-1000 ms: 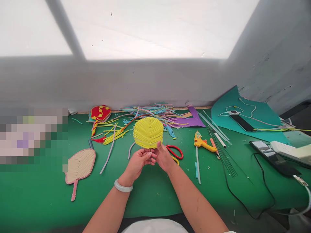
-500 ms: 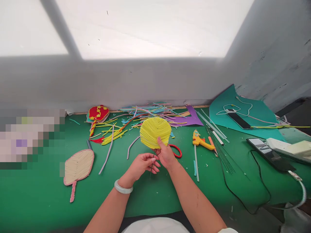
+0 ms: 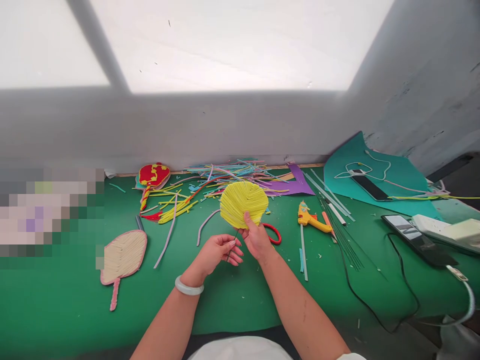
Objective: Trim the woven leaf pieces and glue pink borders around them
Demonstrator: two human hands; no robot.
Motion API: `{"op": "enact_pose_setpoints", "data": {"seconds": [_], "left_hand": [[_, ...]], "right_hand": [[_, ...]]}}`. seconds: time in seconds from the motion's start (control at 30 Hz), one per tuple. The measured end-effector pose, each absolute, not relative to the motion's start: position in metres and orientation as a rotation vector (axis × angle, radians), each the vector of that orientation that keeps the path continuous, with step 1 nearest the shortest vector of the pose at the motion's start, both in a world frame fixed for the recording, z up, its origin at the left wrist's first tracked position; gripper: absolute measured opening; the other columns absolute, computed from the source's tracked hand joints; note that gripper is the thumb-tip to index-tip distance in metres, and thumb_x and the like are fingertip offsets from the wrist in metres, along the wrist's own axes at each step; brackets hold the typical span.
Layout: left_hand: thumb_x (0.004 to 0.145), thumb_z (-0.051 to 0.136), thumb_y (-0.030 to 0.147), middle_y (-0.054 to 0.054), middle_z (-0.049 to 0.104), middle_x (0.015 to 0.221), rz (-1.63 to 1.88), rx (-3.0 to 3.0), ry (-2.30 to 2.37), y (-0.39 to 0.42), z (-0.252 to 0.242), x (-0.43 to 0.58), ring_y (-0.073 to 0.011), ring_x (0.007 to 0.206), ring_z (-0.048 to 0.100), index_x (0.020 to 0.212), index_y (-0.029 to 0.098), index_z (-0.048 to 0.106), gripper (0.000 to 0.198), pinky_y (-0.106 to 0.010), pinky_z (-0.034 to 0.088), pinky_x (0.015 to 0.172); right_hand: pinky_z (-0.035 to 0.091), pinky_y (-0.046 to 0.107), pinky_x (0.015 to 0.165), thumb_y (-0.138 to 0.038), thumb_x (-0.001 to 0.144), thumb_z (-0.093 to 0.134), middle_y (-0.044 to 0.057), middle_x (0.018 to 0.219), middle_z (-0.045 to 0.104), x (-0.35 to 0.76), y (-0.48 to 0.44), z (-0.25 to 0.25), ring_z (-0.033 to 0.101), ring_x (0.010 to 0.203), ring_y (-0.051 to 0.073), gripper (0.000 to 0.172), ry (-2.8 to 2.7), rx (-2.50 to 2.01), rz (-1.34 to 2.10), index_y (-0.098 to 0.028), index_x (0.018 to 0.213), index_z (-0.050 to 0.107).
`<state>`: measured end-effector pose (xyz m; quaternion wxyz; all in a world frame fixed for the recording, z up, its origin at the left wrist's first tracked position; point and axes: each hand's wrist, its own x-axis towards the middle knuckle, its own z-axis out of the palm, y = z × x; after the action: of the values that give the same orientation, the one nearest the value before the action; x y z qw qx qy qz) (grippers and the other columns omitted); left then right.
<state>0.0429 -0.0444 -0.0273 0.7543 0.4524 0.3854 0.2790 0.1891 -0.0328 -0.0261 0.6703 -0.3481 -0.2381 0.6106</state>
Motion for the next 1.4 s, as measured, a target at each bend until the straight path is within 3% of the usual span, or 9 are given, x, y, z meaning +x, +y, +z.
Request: {"op": "enact_pose_setpoints", "data": {"seconds": [0.37,0.73,1.03,1.13,1.27,1.4], "left_hand": [[0.073,0.083,0.050,-0.007,0.072,0.072,0.634,1.034,0.852,-0.040,-0.032,0.042,-0.0180,0.059,0.071,0.088,0.013,0.068,0.042,-0.029,0.056,0.060],[0.069,0.085,0.055,-0.005,0.071,0.068,0.643,1.061,0.851,-0.049,-0.030,0.052,-0.0173,0.054,0.070,0.085,0.015,0.061,0.049,-0.026,0.055,0.052],[0.068,0.085,0.054,-0.008,0.075,0.078,0.807,1.001,0.874,-0.045,-0.029,0.050,-0.0187,0.061,0.072,0.087,0.015,0.063,0.049,-0.030,0.058,0.059],[0.068,0.085,0.053,-0.009,0.076,0.081,0.861,0.988,0.895,-0.043,-0.031,0.050,-0.0189,0.063,0.072,0.089,0.015,0.064,0.049,-0.031,0.058,0.062],[0.066,0.087,0.051,-0.009,0.076,0.080,0.908,0.978,0.931,-0.040,-0.037,0.051,-0.0193,0.063,0.072,0.087,0.014,0.065,0.048,-0.033,0.059,0.065],[0.061,0.091,0.047,-0.012,0.076,0.082,0.927,0.978,0.977,-0.034,-0.037,0.044,-0.0246,0.078,0.074,0.086,0.012,0.070,0.047,-0.031,0.057,0.064]], "right_hand": [[0.058,0.038,0.077,-0.047,0.071,0.082,0.004,0.112,0.075,0.190,-0.032,-0.025,0.069,0.107,0.027,0.056,-0.604,-0.802,1.361,-0.028,0.121,0.065],[0.058,0.039,0.083,-0.047,0.073,0.082,0.004,0.113,0.075,0.194,-0.034,-0.024,0.068,0.109,0.026,0.055,-0.660,-0.749,1.412,-0.028,0.122,0.066],[0.055,0.041,0.093,-0.076,0.081,0.060,0.010,0.121,0.073,0.192,-0.038,-0.018,0.067,0.114,0.027,0.062,-0.795,-0.696,1.528,-0.025,0.114,0.072],[0.054,0.040,0.093,-0.070,0.078,0.068,0.009,0.118,0.074,0.189,-0.039,-0.023,0.068,0.110,0.026,0.056,-0.860,-0.762,1.540,-0.024,0.110,0.074],[0.056,0.037,0.084,-0.052,0.068,0.085,0.009,0.100,0.078,0.186,-0.039,-0.032,0.071,0.092,0.024,0.042,-0.950,-0.916,1.516,-0.020,0.094,0.078],[0.054,0.038,0.085,-0.054,0.071,0.081,0.007,0.090,0.077,0.189,-0.036,-0.037,0.071,0.087,0.023,0.038,-0.988,-0.996,1.404,-0.020,0.087,0.078]]}}
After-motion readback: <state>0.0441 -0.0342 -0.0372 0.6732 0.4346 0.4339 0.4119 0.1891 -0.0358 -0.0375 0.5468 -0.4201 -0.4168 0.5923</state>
